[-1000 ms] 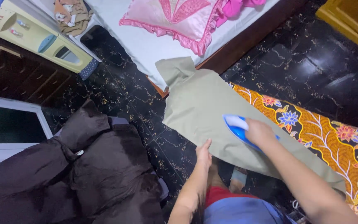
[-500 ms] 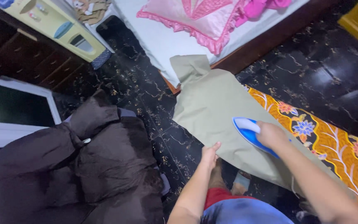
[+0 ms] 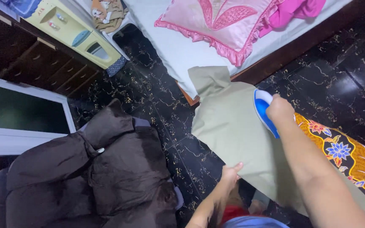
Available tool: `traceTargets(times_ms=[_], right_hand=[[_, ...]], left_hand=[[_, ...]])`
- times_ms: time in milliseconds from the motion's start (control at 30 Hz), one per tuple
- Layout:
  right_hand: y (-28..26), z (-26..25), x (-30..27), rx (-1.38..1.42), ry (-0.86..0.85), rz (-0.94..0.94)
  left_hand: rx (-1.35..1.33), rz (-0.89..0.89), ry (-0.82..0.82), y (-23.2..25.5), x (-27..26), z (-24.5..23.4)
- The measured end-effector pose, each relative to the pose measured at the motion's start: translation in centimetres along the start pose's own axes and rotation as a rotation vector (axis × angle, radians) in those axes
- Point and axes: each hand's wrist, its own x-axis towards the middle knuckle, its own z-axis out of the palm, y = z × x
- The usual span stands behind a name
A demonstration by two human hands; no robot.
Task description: Ironing a pair of khaki trousers on an ironing board in a bedroom.
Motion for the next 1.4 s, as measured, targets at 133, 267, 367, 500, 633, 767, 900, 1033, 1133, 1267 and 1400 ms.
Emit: traceTargets(times_ms=[133,267,367,500,633,767,900,1033,1133,1267,1400], right_hand=[[1.0,0.1,-0.4,-0.001,-0.119,0.020],[3.3,3.7,-7.0,0.004,-0.185,0.011],[2.2,1.9,-10.9,0.026,-0.214,-0.043],[2.6,2.1,-6.9,0.039,0.001,-0.096],[3.7,-0.9,-2.3,0.048,0.066,0.014],[7.5,0.8,-5.3,0.056,-0.047,0.062],[11.1,1.8,-15.7,-0.043,-0.166,-0.034],[14.4,0.1,-21.1,0.011,-0.094,0.024],[19.8,-0.4,-18.4,0.030,0.051,0.127],[25.1,-3.3,-17.6,0.033,0.040,0.222],[27.9,-1.9,-19.6,0.015,-0.104,0.144]], left_hand=[[-0.129,-0.007,-0.141,0.8,-0.9,-0.6],[-0.225,-0.036,-0.179,3.2,-1.7,-0.3],[-0.215,-0.066,-0.124,4.0,-1.5,0.0],[-0.198,-0.050,-0.081,3.3,-0.4,-0.3],[-0.208,-0.034,-0.030,3.4,-0.7,0.8],[-0.245,-0.077,0.042,4.4,-4.1,3.3],[-0.300,-0.093,-0.009,0.4,-4.1,3.1],[-0.250,-0.052,-0.042,-0.7,-4.4,3.8],[-0.218,-0.060,-0.018,-0.7,-3.8,3.4],[-0.232,-0.051,-0.025,-0.3,-5.2,4.6],[-0.251,-0.052,-0.047,-2.0,-5.6,3.8]])
